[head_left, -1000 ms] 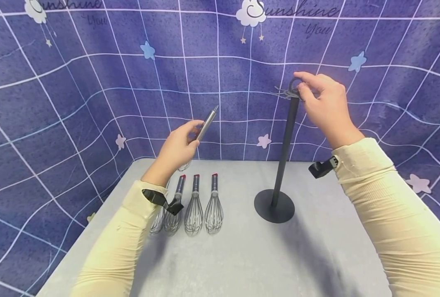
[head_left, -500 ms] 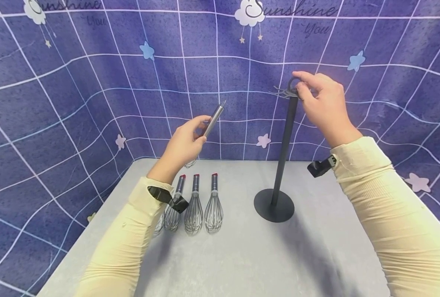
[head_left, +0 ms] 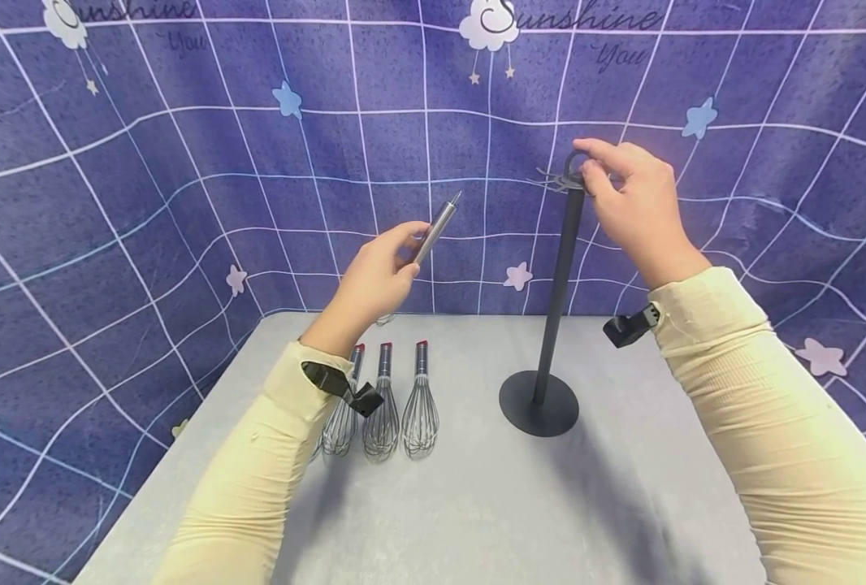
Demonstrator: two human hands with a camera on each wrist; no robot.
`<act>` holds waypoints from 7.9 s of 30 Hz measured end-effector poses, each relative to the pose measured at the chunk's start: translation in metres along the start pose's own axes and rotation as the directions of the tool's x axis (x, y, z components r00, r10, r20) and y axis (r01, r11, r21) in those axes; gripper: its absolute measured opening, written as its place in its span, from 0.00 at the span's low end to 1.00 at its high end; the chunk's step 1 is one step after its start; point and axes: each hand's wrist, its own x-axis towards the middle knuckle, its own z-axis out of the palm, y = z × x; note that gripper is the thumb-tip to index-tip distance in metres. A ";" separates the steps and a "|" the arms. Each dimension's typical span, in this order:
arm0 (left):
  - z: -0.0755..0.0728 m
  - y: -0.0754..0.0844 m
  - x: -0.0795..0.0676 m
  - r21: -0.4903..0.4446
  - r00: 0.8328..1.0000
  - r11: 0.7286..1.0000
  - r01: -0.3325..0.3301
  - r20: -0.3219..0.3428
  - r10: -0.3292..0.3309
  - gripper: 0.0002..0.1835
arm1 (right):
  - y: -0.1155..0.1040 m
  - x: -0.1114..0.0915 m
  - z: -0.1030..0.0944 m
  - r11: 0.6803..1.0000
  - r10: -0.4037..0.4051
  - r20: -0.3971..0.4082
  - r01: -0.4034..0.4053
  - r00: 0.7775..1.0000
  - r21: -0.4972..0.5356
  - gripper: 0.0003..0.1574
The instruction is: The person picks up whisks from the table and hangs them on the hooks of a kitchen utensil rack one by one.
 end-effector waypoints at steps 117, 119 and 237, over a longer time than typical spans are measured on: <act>0.053 0.054 0.030 -0.100 0.990 0.989 -0.106 0.087 0.115 0.29 | 0.000 -0.002 0.002 1.000 0.023 0.000 -0.023 1.000 0.015 0.20; 0.054 0.054 0.030 -0.115 0.989 0.987 -0.109 0.089 0.119 0.30 | 0.000 -0.002 0.002 1.000 0.021 -0.001 -0.021 1.000 0.015 0.20; 0.107 0.027 0.033 -0.355 0.991 0.929 -0.105 0.036 0.126 0.33 | 0.002 0.000 0.004 1.000 0.002 -0.026 -0.003 1.000 -0.018 0.20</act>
